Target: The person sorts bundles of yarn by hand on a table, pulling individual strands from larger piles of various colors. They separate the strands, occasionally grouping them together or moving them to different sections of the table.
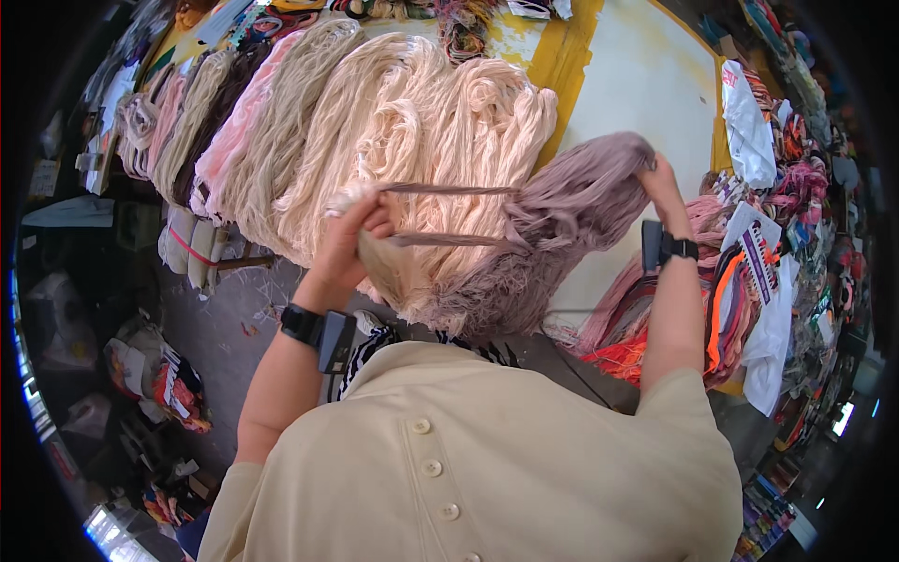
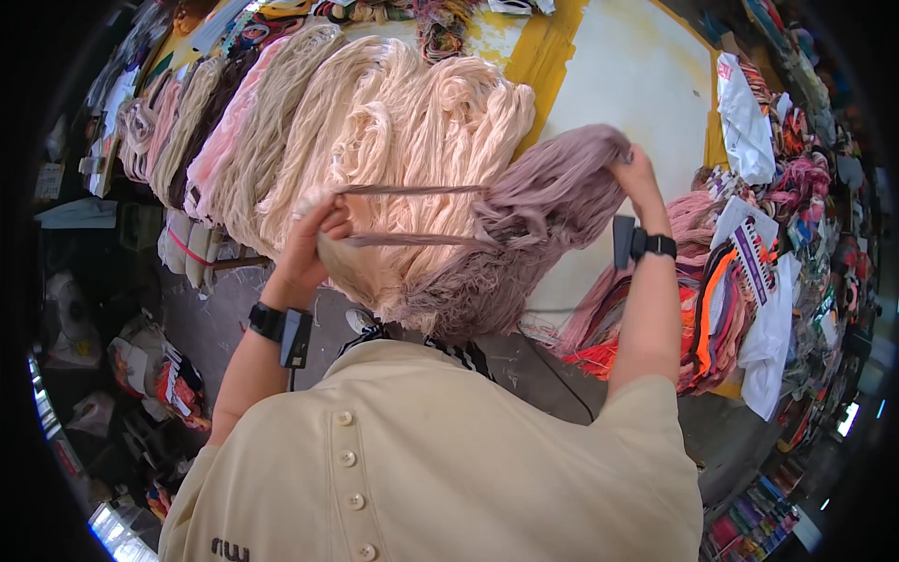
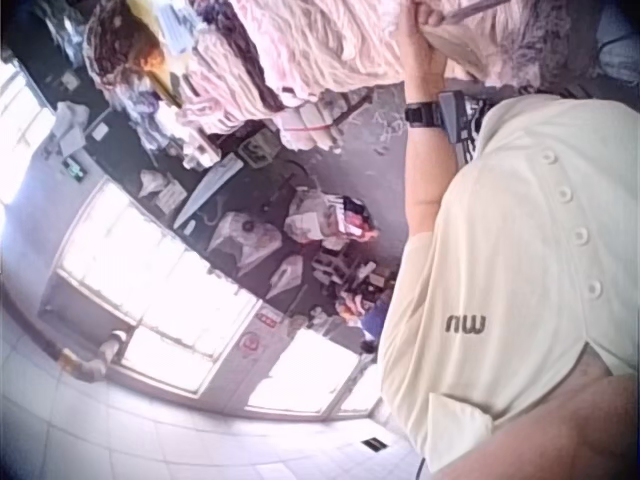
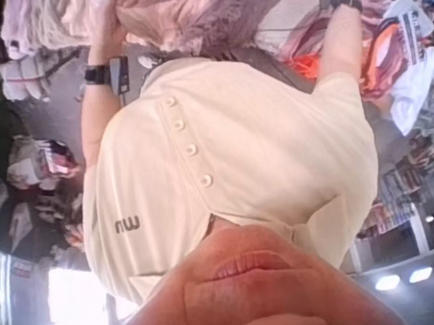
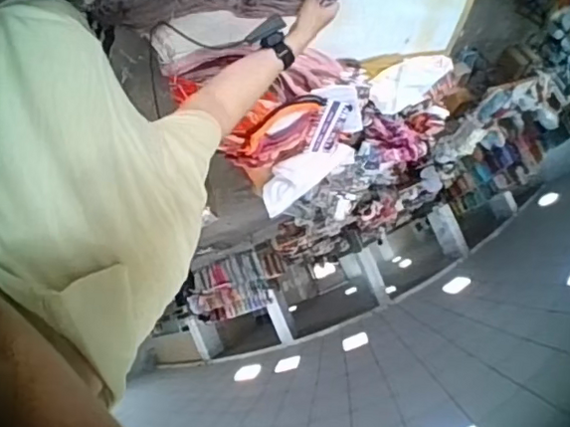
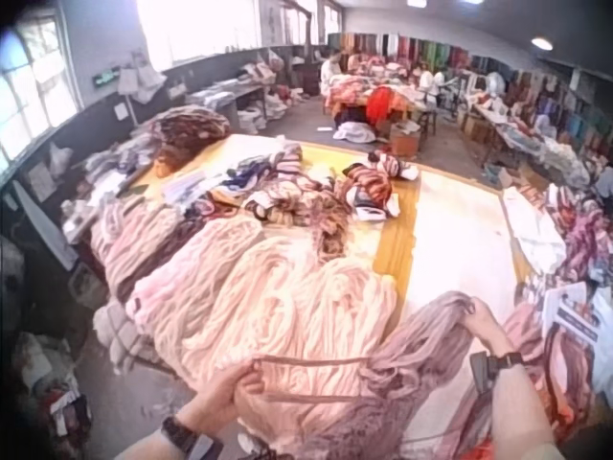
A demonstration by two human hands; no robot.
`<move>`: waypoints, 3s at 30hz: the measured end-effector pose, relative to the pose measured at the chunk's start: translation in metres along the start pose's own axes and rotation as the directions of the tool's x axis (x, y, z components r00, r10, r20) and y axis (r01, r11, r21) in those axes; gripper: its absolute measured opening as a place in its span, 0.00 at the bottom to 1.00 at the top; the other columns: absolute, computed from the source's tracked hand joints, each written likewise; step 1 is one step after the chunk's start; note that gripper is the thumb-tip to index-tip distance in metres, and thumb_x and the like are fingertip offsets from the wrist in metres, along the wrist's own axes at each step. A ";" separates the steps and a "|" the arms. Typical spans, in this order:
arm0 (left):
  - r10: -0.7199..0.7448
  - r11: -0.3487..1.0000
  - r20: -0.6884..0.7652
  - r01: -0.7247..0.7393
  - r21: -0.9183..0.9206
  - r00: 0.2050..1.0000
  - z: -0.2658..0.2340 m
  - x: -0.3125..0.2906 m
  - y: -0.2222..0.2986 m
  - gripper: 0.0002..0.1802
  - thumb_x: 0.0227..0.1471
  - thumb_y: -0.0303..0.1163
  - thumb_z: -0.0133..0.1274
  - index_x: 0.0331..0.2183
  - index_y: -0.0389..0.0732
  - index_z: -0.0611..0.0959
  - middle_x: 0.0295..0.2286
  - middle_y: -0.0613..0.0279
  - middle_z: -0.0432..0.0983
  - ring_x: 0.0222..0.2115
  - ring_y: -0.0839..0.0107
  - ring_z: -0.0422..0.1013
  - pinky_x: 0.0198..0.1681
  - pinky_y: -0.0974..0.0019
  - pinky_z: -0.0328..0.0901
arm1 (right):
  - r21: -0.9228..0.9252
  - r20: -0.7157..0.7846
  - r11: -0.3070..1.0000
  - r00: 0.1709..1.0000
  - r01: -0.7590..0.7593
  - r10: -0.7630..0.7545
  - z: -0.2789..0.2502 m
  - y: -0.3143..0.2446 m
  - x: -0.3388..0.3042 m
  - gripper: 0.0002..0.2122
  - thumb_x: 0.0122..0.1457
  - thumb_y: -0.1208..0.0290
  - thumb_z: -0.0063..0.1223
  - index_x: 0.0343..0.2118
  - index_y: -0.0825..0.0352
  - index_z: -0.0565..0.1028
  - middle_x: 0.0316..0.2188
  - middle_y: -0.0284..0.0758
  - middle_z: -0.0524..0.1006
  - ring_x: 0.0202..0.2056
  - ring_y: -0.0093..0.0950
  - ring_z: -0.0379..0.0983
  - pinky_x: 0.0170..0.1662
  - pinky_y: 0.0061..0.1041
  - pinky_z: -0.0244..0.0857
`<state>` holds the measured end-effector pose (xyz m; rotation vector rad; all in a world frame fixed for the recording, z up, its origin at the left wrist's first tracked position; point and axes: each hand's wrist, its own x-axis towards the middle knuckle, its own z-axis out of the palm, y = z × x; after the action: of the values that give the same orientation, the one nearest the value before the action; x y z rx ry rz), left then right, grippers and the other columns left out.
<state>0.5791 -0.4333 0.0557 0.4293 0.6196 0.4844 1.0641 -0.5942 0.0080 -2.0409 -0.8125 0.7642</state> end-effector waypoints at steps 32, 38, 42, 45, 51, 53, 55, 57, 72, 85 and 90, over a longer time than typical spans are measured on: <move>0.643 -0.248 -0.272 0.531 0.810 0.716 -0.342 -0.443 0.205 0.11 0.47 0.27 0.53 0.36 0.41 0.76 0.31 0.54 0.77 0.35 0.54 0.75 0.33 0.54 0.69 | 0.081 0.744 0.529 0.303 0.844 -0.596 0.584 -0.424 -0.299 0.27 0.46 0.75 0.63 0.52 0.67 0.69 0.51 0.41 0.70 0.55 0.39 0.64 0.59 0.31 0.56; 0.607 -0.162 0.090 0.012 0.987 0.789 -0.282 -0.451 0.307 0.24 0.41 0.30 0.62 0.43 0.45 0.72 0.35 0.56 0.76 0.37 0.52 0.73 0.37 0.57 0.69 | 0.474 0.817 0.660 -0.013 0.583 -0.576 0.688 -0.521 -0.366 0.37 0.42 0.71 0.69 0.58 0.63 0.63 0.49 0.40 0.72 0.52 0.35 0.68 0.55 0.29 0.61; 0.789 -0.205 0.185 -0.033 0.978 0.586 -0.281 -0.445 0.362 0.31 0.41 0.31 0.64 0.49 0.44 0.70 0.44 0.56 0.74 0.42 0.56 0.73 0.43 0.61 0.69 | 0.414 0.861 0.727 0.023 0.548 -0.508 0.709 -0.561 -0.340 0.25 0.49 0.71 0.65 0.52 0.63 0.69 0.42 0.37 0.77 0.44 0.27 0.74 0.47 0.25 0.66; 0.747 0.407 0.181 -0.656 0.636 0.639 -0.316 -0.411 0.387 0.41 0.41 0.29 0.65 0.56 0.41 0.66 0.51 0.57 0.69 0.49 0.63 0.70 0.49 0.63 0.66 | 0.463 0.838 0.674 -0.035 0.575 -0.545 0.716 -0.601 -0.309 0.19 0.54 0.71 0.60 0.50 0.65 0.72 0.41 0.35 0.77 0.43 0.20 0.72 0.47 0.24 0.66; 0.509 0.755 0.111 -0.505 0.418 0.853 -0.346 -0.315 0.408 0.35 0.42 0.27 0.64 0.53 0.39 0.70 0.45 0.61 0.73 0.45 0.69 0.70 0.47 0.62 0.68 | 0.688 0.711 0.684 -0.037 0.243 -0.702 0.756 -0.661 -0.225 0.22 0.55 0.73 0.60 0.53 0.66 0.69 0.46 0.32 0.73 0.48 0.20 0.67 0.53 0.24 0.61; 0.584 0.725 -0.083 -0.472 0.501 0.808 -0.365 -0.293 0.448 0.26 0.42 0.23 0.61 0.46 0.38 0.75 0.37 0.62 0.76 0.37 0.72 0.73 0.39 0.67 0.69 | 0.716 0.679 0.671 0.032 0.190 -0.734 0.762 -0.672 -0.176 0.19 0.55 0.72 0.60 0.49 0.65 0.69 0.45 0.32 0.72 0.48 0.21 0.67 0.51 0.23 0.64; 0.783 0.522 -0.237 -0.399 0.754 0.575 -0.381 -0.290 0.513 0.17 0.43 0.21 0.57 0.40 0.38 0.79 0.29 0.64 0.77 0.28 0.74 0.73 0.32 0.68 0.70 | 0.616 0.684 0.712 0.219 0.337 -0.696 0.754 -0.678 -0.131 0.17 0.55 0.74 0.60 0.47 0.66 0.69 0.42 0.31 0.73 0.45 0.20 0.68 0.48 0.22 0.65; 0.897 0.350 -0.221 -0.309 0.884 0.382 -0.389 -0.286 0.585 0.09 0.45 0.21 0.54 0.34 0.35 0.81 0.22 0.65 0.75 0.22 0.76 0.71 0.25 0.69 0.68 | 0.525 0.712 0.786 0.339 0.325 -0.615 0.740 -0.652 -0.076 0.18 0.56 0.70 0.60 0.47 0.68 0.69 0.42 0.33 0.73 0.44 0.21 0.70 0.46 0.21 0.67; 0.860 -0.132 -0.027 0.272 0.953 0.510 -0.558 0.073 0.892 0.34 0.39 0.39 0.65 0.47 0.34 0.74 0.39 0.40 0.76 0.43 0.49 0.71 0.47 0.55 0.66 | 0.139 0.049 0.895 0.906 -0.424 0.421 0.631 -0.474 -0.031 0.09 0.61 0.68 0.50 0.41 0.65 0.72 0.32 0.28 0.76 0.36 0.17 0.71 0.36 0.16 0.59; 0.644 -0.541 0.312 0.128 0.831 0.699 -0.585 0.236 0.760 0.05 0.44 0.31 0.57 0.29 0.46 0.83 0.34 0.56 0.74 0.38 0.56 0.70 0.40 0.54 0.66 | 0.098 0.142 0.925 0.925 -0.366 0.351 0.694 -0.510 0.003 0.07 0.60 0.77 0.52 0.39 0.70 0.71 0.33 0.31 0.74 0.37 0.19 0.70 0.43 0.18 0.64; 0.487 -0.525 0.342 -0.043 0.850 0.804 -0.546 0.135 0.742 0.08 0.48 0.30 0.56 0.34 0.47 0.82 0.29 0.57 0.76 0.29 0.55 0.73 0.36 0.55 0.67 | 0.128 0.302 0.972 0.942 -0.195 0.149 0.737 -0.535 0.046 0.07 0.59 0.77 0.54 0.39 0.70 0.71 0.34 0.30 0.74 0.38 0.18 0.70 0.44 0.18 0.64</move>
<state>0.1057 0.3646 -0.0236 2.5797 1.1412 0.4179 0.3983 0.0256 0.0718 -1.9005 -0.7132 1.2119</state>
